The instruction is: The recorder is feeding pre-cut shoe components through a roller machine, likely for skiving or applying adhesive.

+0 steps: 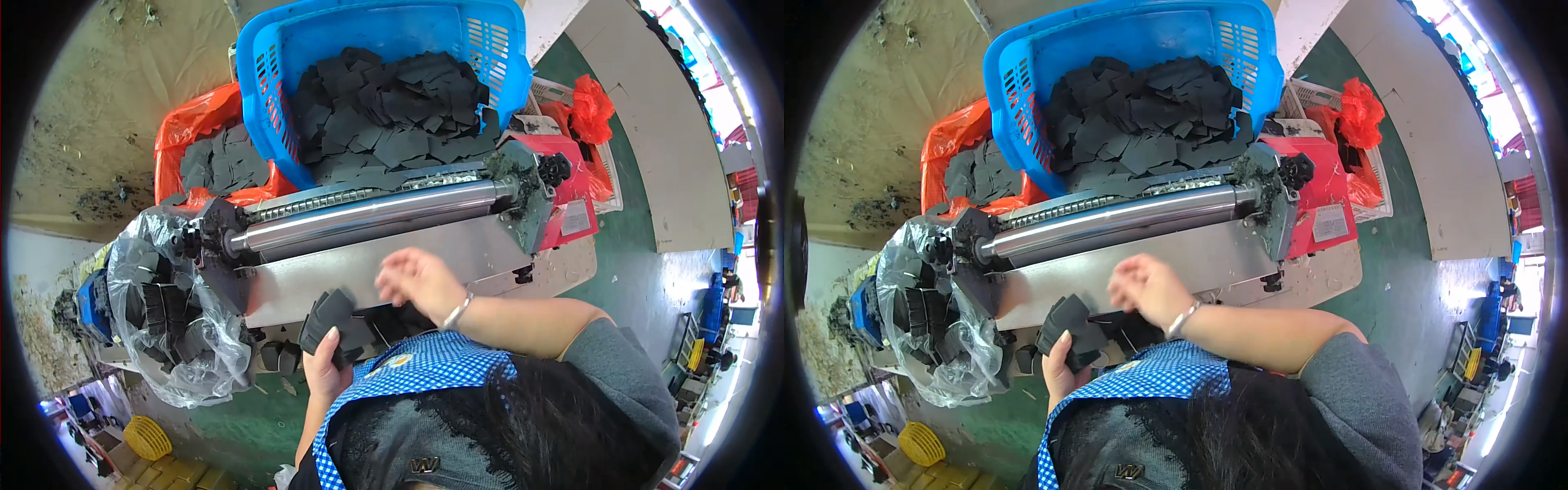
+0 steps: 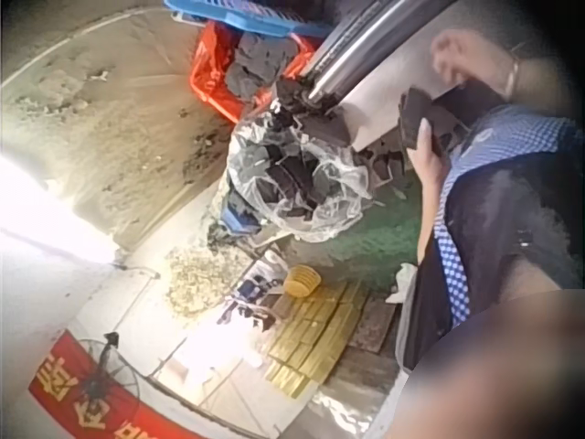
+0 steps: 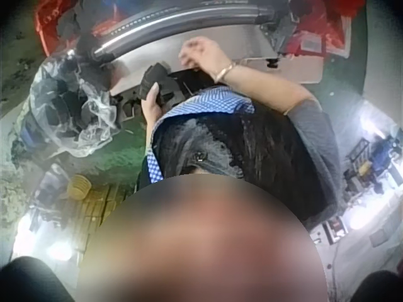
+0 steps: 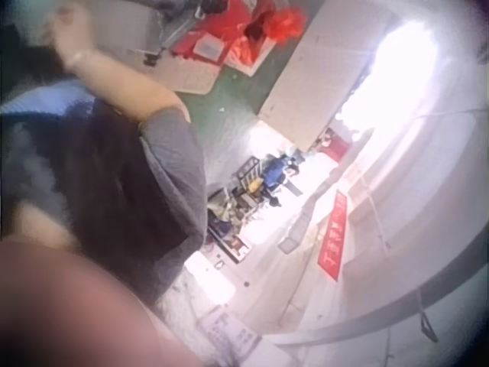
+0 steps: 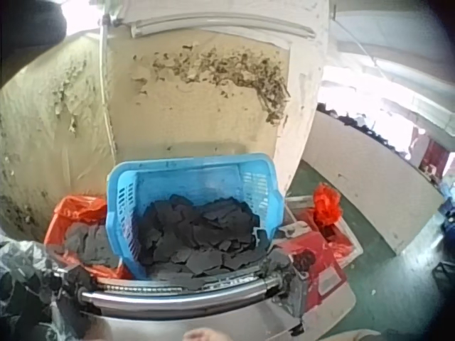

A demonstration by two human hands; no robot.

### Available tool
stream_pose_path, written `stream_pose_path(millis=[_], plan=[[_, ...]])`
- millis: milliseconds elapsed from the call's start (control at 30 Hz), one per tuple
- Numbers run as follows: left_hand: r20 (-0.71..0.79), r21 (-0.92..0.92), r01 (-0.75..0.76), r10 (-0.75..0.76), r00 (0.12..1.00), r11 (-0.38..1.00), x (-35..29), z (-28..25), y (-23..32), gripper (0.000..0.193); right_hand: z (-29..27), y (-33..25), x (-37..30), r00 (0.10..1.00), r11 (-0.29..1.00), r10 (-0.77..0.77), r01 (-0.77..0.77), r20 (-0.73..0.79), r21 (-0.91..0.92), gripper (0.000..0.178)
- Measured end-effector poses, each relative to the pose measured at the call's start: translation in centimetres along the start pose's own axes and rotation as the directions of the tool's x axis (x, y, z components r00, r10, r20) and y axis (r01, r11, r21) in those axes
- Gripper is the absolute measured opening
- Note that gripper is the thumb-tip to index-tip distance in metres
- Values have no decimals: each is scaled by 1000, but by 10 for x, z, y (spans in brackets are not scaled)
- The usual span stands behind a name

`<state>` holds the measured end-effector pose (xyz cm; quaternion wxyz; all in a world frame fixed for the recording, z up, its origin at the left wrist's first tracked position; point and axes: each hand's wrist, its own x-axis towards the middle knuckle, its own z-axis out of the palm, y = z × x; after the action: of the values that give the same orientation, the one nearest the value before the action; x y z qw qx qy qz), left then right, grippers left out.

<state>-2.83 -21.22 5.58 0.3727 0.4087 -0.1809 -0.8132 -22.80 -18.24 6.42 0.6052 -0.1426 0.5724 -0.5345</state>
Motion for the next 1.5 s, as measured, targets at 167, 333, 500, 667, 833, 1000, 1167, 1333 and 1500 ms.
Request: stream_pose_path(millis=[167,333,500,667,833,1000,1167,1333,1500], plan=[[85,193,-141,127,988,971,6,17,-9,35,26,-7,-37,808,586,-492,582,323,-564,34],[146,143,-185,164,976,972,2,24,-16,31,20,6,-41,879,739,-421,475,223,-478,30],[131,138,-62,43,990,989,-2,22,-15,29,13,12,-44,938,843,-282,342,201,-416,25],[118,253,-87,59,991,963,0,11,-12,38,5,7,-44,962,969,-125,171,243,-179,16],[190,309,-98,39,981,946,-3,23,-6,40,-5,12,-40,963,994,89,-103,255,40,12],[121,249,-79,50,991,965,1,23,-7,38,-1,14,-35,972,991,124,-133,199,29,12],[62,223,-125,113,992,967,3,31,2,27,2,13,-30,969,991,130,-134,211,8,14],[39,206,-146,141,989,968,9,32,12,25,-2,6,-19,969,970,241,-242,58,16,21],[111,354,-272,249,962,895,18,14,5,20,-11,1,0,985,986,155,-159,-73,-54,21]])
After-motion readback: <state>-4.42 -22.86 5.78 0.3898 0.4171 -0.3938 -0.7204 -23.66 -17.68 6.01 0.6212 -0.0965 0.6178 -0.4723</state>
